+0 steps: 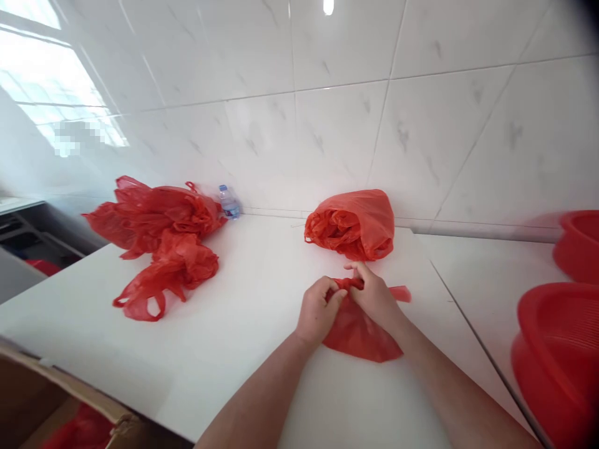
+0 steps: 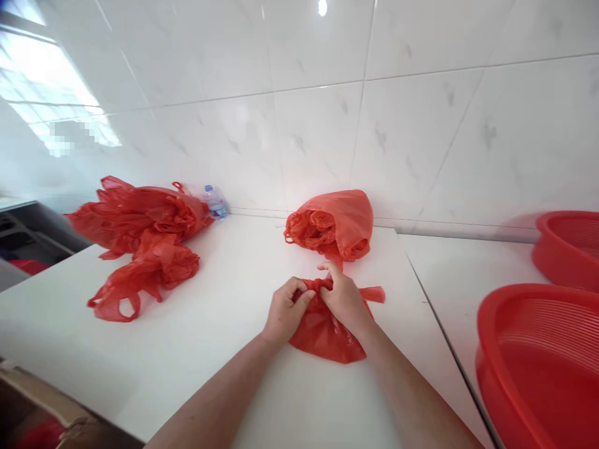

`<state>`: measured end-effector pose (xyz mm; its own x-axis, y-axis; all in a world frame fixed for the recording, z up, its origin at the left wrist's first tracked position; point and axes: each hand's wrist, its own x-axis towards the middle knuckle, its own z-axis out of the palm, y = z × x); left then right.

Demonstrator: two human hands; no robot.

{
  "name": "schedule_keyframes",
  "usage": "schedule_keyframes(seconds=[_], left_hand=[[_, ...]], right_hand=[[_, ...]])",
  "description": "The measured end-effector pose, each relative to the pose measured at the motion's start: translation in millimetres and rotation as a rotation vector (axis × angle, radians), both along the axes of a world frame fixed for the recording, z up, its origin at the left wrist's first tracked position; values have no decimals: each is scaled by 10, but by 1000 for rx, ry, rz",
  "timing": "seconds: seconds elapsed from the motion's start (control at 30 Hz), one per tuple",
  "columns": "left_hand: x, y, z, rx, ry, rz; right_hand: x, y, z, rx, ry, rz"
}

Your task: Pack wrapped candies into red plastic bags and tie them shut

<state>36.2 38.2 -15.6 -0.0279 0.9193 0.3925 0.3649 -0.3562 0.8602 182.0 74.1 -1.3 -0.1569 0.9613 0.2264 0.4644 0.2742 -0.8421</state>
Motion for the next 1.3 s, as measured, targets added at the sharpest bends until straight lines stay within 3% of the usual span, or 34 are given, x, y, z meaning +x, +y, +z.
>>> schedule_keyframes(seconds=[0.1, 0.17, 0.4, 0.5, 0.6, 0.73, 0.83, 0.93, 1.1, 1.3], left_hand=[[38, -33, 7, 77, 95, -13], [56, -50, 20, 110, 143, -24], [14, 0, -3, 157, 249, 22], [-39, 42, -21, 228, 299, 44], [-131, 78, 0, 311, 325, 81], [-331, 131, 59, 346, 243, 249], [-442, 156, 85, 253, 163, 376], [-465, 155, 86, 170, 66, 399], [-404, 126, 46, 199, 1, 306], [-131, 78, -54, 278, 325, -10]], right_hand=[[-11, 16, -39, 16, -107, -128], [10, 45, -55, -33, -17, -112], [238, 199, -92, -509, 668, 252], [311, 258, -130, -461, 897, 215], [398, 333, -176, -403, 966, 149], [605, 401, -203, -344, 1003, 84], [726, 389, -210, -352, 967, 48], [729, 350, -230, -385, 904, 89], [591, 285, -243, -401, 790, 188], [456, 247, -215, -235, 457, 97]])
